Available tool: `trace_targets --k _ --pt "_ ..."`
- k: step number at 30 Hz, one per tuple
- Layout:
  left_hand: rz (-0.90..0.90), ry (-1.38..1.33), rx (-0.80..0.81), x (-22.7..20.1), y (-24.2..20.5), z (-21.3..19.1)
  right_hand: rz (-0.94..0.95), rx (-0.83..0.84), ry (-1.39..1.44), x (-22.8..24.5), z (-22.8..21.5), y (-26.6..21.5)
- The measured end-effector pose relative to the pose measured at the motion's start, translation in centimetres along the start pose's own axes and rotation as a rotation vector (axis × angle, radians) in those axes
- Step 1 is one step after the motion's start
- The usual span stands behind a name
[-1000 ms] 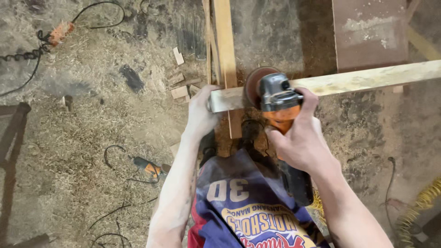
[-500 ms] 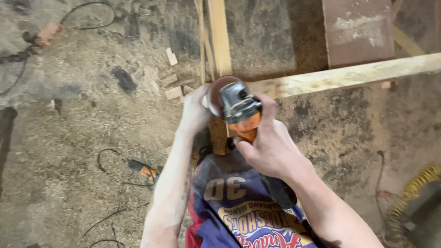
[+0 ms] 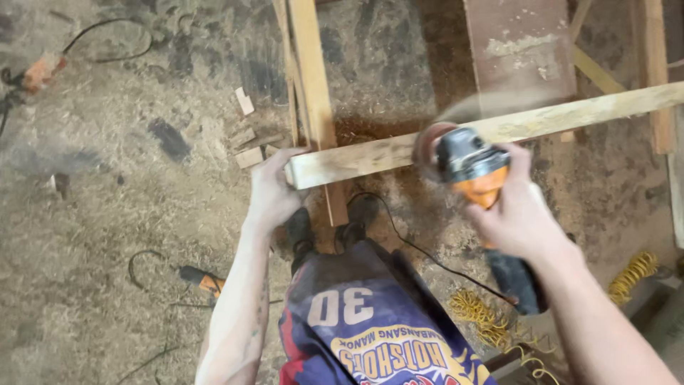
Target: The person uses an angle grinder with a sanding disc to smooth the surface and edges of a wooden plank. They move the tool along the plank, flip it to sand different sides, and then place the plank on a workbench.
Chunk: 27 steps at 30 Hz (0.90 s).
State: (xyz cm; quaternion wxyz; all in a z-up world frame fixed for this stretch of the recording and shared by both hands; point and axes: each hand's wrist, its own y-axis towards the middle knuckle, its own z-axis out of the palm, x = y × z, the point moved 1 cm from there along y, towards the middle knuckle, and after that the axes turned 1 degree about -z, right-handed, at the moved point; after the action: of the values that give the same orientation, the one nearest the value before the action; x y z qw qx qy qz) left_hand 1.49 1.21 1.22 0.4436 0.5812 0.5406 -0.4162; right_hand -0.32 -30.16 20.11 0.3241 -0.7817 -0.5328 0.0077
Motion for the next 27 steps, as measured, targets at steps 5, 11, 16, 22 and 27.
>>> trace_targets --k 5,11,16,22,27 --pt "0.030 0.051 0.010 -0.1 -0.2 0.2 -0.071 -0.182 -0.003 -8.1 -2.9 4.1" --pt "0.047 0.041 -0.001 0.5 -0.3 0.4 -0.037 -0.421 0.087 -12.7 -5.1 7.2" --pt "0.021 0.021 -0.004 0.4 -0.1 0.5 -0.167 -0.266 0.126 -5.5 -0.1 4.5" --pt "-0.026 0.032 0.005 1.1 -0.4 0.7 -0.407 0.050 0.135 6.3 6.5 -0.1" --pt "0.029 -0.016 0.008 1.6 -0.5 0.6 -0.609 0.149 0.080 10.4 7.7 -2.1"
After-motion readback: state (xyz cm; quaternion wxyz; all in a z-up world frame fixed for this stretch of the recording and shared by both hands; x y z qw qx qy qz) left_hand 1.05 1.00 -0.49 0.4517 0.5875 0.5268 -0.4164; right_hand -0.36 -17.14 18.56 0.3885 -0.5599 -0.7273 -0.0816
